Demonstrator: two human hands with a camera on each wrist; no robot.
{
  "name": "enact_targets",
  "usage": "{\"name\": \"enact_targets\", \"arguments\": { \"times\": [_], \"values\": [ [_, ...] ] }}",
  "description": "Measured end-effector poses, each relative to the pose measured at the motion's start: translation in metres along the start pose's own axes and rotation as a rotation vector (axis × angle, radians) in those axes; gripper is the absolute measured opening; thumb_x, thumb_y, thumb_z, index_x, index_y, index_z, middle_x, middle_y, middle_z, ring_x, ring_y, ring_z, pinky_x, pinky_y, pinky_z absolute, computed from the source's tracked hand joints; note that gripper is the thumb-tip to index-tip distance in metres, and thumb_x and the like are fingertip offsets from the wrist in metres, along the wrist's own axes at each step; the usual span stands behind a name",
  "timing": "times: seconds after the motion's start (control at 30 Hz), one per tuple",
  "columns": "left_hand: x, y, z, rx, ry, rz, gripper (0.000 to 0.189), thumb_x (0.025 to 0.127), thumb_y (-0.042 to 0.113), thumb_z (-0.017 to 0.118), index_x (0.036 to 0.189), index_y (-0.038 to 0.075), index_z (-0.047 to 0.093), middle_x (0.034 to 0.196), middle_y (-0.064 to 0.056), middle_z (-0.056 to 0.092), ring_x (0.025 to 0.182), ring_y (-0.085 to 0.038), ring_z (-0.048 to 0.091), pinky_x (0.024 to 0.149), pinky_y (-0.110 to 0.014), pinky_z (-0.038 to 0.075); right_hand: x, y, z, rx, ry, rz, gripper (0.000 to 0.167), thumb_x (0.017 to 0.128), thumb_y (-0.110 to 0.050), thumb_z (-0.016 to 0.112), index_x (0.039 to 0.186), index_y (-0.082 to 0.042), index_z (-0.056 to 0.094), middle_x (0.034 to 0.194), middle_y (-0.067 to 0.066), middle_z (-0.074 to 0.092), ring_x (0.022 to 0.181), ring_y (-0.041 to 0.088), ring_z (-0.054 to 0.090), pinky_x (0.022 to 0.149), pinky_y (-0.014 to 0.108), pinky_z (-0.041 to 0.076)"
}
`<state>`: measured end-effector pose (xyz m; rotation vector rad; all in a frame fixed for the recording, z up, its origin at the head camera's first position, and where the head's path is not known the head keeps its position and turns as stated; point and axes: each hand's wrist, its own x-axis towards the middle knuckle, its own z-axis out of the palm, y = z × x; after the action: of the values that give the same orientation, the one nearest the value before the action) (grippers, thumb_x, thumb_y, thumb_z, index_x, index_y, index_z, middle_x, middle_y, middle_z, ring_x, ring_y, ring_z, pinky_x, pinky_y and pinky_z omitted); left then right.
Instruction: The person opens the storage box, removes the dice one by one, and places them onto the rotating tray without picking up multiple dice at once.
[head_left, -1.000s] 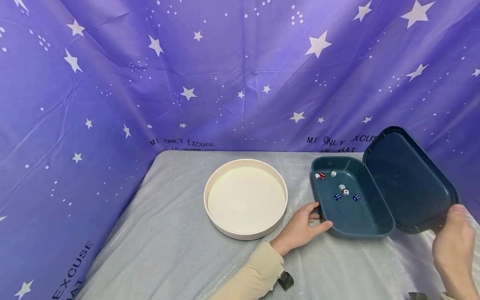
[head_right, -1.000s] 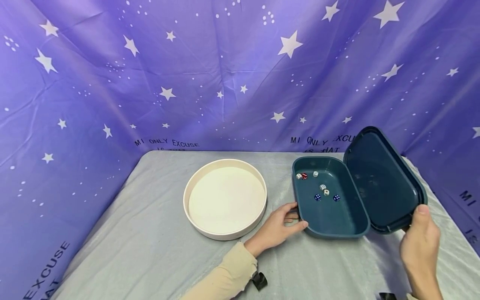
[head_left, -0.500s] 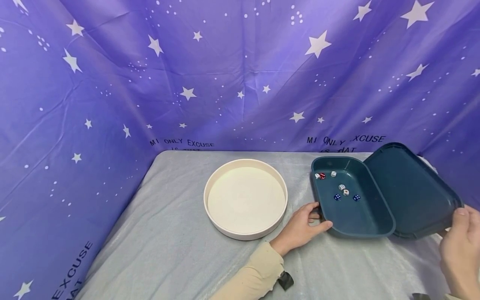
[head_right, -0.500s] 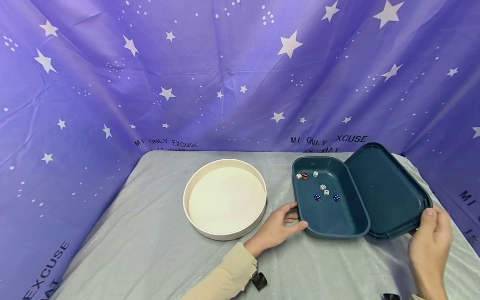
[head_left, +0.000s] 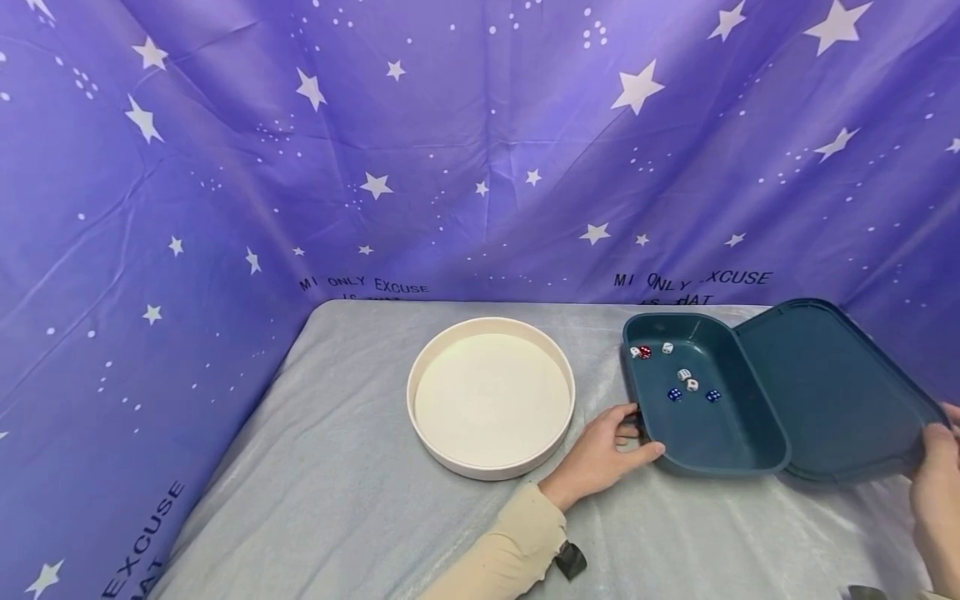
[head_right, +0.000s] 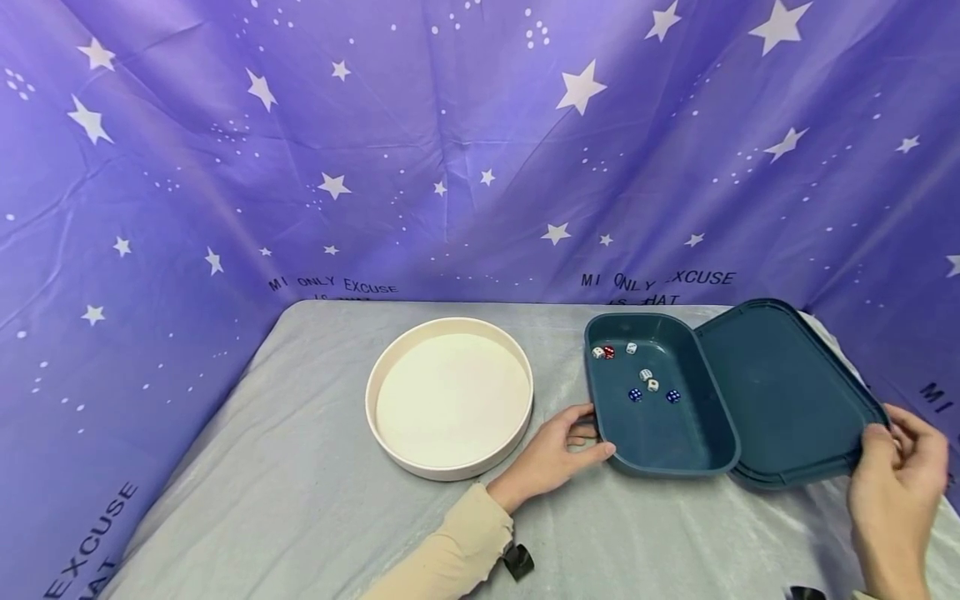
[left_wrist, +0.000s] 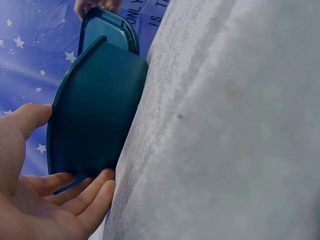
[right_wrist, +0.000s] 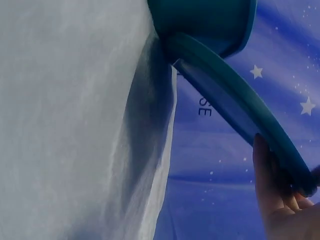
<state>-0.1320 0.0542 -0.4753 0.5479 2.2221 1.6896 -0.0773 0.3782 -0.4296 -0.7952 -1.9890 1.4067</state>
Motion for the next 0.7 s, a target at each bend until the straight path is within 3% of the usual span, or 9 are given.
{"name": "enact_targets", "arguments": {
  "times": [0.03, 0.1, 0.17, 0.27, 0.43, 0.5, 0.6, 0.63, 0.7],
  "values": [
    [0.0, 0.0, 0.0, 0.0, 0.0, -0.001, 0.064, 0.092, 0.033, 0.073, 0.145, 0.01, 0.047, 0.135, 0.003, 0.058, 0.109, -0.001, 0.061, 0.091, -0.013, 0.051, 0.004, 0.007, -0.001, -0.051, 0.006, -0.029, 0.036, 0.107, -0.016, 0.031, 0.135, -0.033, 0.046, 0.09, -0.02, 0.042, 0.071, -0.014, 0.04, 0.056, -0.004, 0.033],
    [-0.001, 0.001, 0.0, 0.001, -0.001, -0.004, 0.064, 0.092, 0.033, 0.073, 0.145, 0.011, 0.047, 0.135, 0.003, 0.058, 0.109, -0.001, 0.06, 0.091, -0.013, 0.051, 0.015, 0.027, -0.003, -0.138, 0.038, -0.08, 0.039, 0.106, -0.02, 0.034, 0.14, -0.035, 0.044, 0.094, -0.027, 0.039, 0.08, -0.016, 0.037, 0.07, 0.001, 0.037],
    [-0.001, 0.002, -0.001, 0.0, -0.003, -0.009, 0.063, 0.092, 0.033, 0.073, 0.145, 0.011, 0.047, 0.136, 0.003, 0.057, 0.109, 0.0, 0.06, 0.091, -0.013, 0.051, 0.028, 0.049, -0.004, -0.2, 0.082, -0.136, 0.04, 0.105, -0.024, 0.039, 0.143, -0.036, 0.044, 0.099, -0.033, 0.039, 0.093, -0.015, 0.043, 0.085, 0.007, 0.038],
    [-0.002, 0.003, -0.001, 0.001, -0.004, -0.014, 0.063, 0.092, 0.033, 0.072, 0.146, 0.011, 0.047, 0.137, 0.003, 0.057, 0.109, -0.001, 0.06, 0.091, -0.014, 0.051, 0.046, 0.075, -0.007, -0.23, 0.122, -0.188, 0.043, 0.102, -0.025, 0.045, 0.143, -0.036, 0.047, 0.118, -0.035, 0.04, 0.114, -0.015, 0.041, 0.104, 0.01, 0.03],
    [-0.002, 0.003, -0.002, 0.008, -0.009, -0.016, 0.064, 0.092, 0.035, 0.072, 0.146, 0.011, 0.046, 0.138, 0.003, 0.056, 0.11, -0.001, 0.06, 0.092, -0.014, 0.051, 0.052, 0.085, -0.01, -0.213, 0.135, -0.299, 0.045, 0.096, -0.016, 0.049, 0.139, -0.026, 0.056, 0.119, -0.029, 0.048, 0.105, -0.019, 0.039, 0.099, 0.006, 0.028],
    [-0.002, 0.003, -0.002, 0.008, -0.01, -0.02, 0.064, 0.092, 0.035, 0.072, 0.146, 0.011, 0.046, 0.138, 0.003, 0.056, 0.11, -0.001, 0.06, 0.092, -0.014, 0.051, 0.049, 0.083, -0.01, -0.201, 0.132, -0.332, 0.045, 0.095, -0.016, 0.049, 0.137, -0.031, 0.056, 0.117, -0.033, 0.045, 0.107, -0.019, 0.037, 0.101, 0.005, 0.026],
    [-0.002, 0.003, -0.001, 0.008, -0.009, -0.029, 0.064, 0.092, 0.036, 0.071, 0.146, 0.012, 0.046, 0.138, 0.003, 0.056, 0.11, -0.001, 0.06, 0.093, -0.014, 0.051, 0.043, 0.076, -0.01, -0.197, 0.127, -0.352, 0.045, 0.096, -0.016, 0.05, 0.137, -0.031, 0.056, 0.117, -0.035, 0.043, 0.111, -0.019, 0.035, 0.102, 0.006, 0.024],
    [-0.002, 0.003, -0.001, 0.008, -0.007, -0.032, 0.064, 0.092, 0.036, 0.072, 0.146, 0.012, 0.046, 0.138, 0.004, 0.055, 0.11, -0.001, 0.06, 0.093, -0.014, 0.051, 0.042, 0.075, -0.01, -0.188, 0.112, -0.35, 0.043, 0.096, -0.015, 0.05, 0.137, -0.025, 0.058, 0.116, -0.035, 0.043, 0.11, -0.019, 0.036, 0.101, 0.005, 0.025],
    [-0.002, 0.003, -0.001, 0.01, -0.007, -0.038, 0.065, 0.092, 0.037, 0.072, 0.147, 0.013, 0.046, 0.138, 0.004, 0.055, 0.11, 0.0, 0.06, 0.092, -0.014, 0.051, 0.043, 0.08, -0.011, -0.204, 0.111, -0.35, 0.044, 0.096, -0.015, 0.051, 0.138, -0.025, 0.057, 0.113, -0.038, 0.04, 0.102, -0.022, 0.035, 0.092, 0.003, 0.028]
  ]
}}
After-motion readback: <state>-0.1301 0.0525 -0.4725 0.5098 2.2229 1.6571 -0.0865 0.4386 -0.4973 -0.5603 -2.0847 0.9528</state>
